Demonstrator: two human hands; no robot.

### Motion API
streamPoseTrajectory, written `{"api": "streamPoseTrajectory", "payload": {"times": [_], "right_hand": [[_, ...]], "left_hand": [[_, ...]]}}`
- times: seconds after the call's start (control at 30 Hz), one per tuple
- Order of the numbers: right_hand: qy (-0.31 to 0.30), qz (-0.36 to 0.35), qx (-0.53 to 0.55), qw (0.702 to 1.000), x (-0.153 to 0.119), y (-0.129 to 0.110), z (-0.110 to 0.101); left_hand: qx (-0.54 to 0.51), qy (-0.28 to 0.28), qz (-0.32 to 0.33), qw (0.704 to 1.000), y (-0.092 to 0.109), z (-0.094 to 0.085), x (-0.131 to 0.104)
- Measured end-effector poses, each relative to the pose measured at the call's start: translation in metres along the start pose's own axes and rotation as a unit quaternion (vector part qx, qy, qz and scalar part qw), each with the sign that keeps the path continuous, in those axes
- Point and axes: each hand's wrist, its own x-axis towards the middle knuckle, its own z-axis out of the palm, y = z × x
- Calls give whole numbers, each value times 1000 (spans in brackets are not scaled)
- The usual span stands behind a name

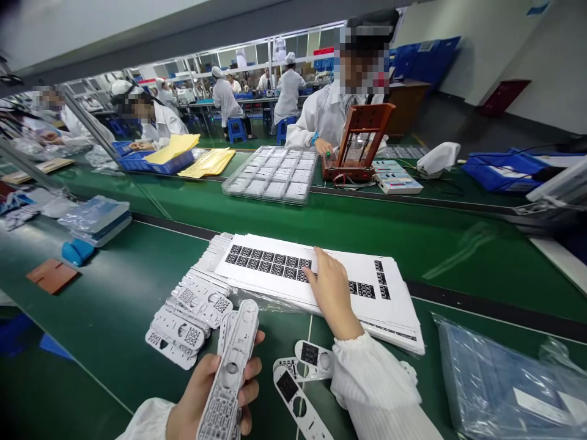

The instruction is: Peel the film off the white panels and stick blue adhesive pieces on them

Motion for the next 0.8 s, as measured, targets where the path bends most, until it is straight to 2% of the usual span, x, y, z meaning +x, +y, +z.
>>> {"api": "streamPoseTrajectory", "payload": {"times": [0.23,0.4,0.5,0.57,0.63,0.67,0.73,0.77,0.8], "right_hand": [[17,-31,5,999,-7,2,3],[18,-20,65,998,-5,8,4],[10,-6,126,992,-6,8,-7],[14,-8,173,985,-13,-3,-24],[2,-43,208,977,-27,-27,-45],[-28,-85,224,971,-36,-42,-56],[-136,-225,191,946,-54,-69,-75],[-154,-287,184,927,-62,-79,-80],[-164,-318,173,918,-68,-86,-83]], "left_hand": [[-21,-4,23,1000,-2,-1,4],[8,7,18,1000,2,9,6],[22,30,16,999,4,17,4],[43,46,0,998,5,21,3],[65,57,-24,996,5,24,5],[76,60,-36,995,4,25,6],[109,66,-54,990,1,25,11],[131,68,-57,987,-1,24,14],[159,68,-56,983,-2,22,17]]}}
